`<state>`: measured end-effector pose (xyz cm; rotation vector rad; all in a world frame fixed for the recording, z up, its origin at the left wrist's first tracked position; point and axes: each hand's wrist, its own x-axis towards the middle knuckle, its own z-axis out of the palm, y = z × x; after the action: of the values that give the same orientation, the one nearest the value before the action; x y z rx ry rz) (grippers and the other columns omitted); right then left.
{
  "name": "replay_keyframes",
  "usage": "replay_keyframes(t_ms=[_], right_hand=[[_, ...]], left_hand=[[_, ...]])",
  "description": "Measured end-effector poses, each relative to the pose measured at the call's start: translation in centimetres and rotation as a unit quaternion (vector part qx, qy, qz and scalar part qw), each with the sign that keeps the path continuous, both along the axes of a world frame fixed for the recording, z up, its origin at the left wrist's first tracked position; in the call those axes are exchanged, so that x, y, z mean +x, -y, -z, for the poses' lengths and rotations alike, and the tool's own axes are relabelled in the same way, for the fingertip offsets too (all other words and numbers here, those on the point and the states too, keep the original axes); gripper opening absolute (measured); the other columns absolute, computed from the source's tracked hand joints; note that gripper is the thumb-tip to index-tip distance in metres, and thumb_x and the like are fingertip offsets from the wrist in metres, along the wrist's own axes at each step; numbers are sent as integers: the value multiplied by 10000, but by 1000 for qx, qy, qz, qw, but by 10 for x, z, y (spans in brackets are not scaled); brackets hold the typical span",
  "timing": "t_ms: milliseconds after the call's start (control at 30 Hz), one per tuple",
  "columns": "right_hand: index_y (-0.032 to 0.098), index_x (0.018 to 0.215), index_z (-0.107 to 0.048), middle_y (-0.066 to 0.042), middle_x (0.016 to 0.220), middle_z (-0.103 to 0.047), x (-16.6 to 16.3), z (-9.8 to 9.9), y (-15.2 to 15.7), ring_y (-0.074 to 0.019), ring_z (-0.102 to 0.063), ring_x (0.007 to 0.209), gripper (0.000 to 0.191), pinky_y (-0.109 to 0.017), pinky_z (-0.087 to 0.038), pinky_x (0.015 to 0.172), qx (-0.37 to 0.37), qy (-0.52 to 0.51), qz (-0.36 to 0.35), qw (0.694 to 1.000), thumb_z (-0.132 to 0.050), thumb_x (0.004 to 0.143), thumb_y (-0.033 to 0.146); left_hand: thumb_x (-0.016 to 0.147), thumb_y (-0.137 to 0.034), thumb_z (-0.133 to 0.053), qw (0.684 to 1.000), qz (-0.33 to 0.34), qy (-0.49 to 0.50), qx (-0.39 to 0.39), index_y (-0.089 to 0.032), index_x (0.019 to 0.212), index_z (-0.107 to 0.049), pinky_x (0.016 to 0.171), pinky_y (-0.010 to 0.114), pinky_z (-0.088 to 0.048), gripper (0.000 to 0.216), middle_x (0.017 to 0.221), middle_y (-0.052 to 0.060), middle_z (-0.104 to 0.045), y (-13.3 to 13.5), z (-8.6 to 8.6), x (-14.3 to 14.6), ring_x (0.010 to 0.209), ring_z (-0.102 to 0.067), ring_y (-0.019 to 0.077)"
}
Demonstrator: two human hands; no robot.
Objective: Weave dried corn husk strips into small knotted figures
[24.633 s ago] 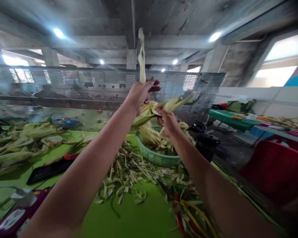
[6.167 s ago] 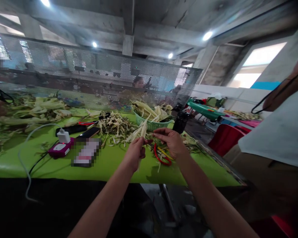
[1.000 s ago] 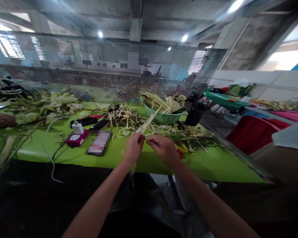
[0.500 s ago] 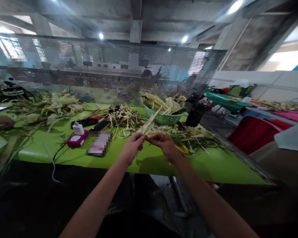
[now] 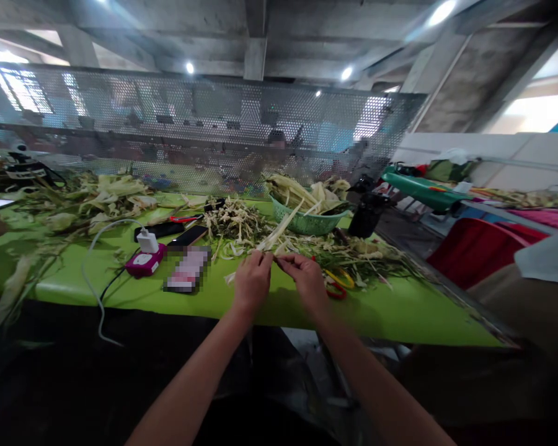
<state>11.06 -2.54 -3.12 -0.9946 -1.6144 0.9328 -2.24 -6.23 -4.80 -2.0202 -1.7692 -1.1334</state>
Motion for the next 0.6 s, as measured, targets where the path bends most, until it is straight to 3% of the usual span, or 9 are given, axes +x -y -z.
replay_keyframes(t_ms=[167,367,467,600], right_hand=[[164,760,-691,-18,686,-650,5,4,-1,-166,-554,638,352,-279,-409,609,-21,-1,2,1000,-667,707,511],[190,807,-699,-26,681,-661,11,9,-2,-192,-573,664,350,-297,-423,601,-20,5,10,1000,-650,709,523],[202,798,-700,-27,665,-655,14,9,-3,-201,-572,670,323,-308,-426,605,-23,7,8,1000,-656,701,507],[196,732,-675,-14,666,-643,16,7,-2,-182,-557,653,246,-305,-419,625,-34,4,5,999,-672,689,438]], left_hand=[[940,-210,-316,996,9,-91,12,-164,1263,-492,769,359,-410,370,904,101,-565,4,11,5,862,-515,227],[895,-169,-373,996,85,-9,-38,-136,1379,-341,881,374,-442,486,1079,127,-533,15,5,16,1000,-506,235],[895,-175,-358,988,138,30,-65,-139,1364,-372,925,352,-433,471,1100,125,-518,18,-3,13,1036,-508,221],[922,-234,-332,976,168,72,-119,-170,1265,-509,836,314,-458,391,979,92,-537,14,-10,3,882,-561,186]])
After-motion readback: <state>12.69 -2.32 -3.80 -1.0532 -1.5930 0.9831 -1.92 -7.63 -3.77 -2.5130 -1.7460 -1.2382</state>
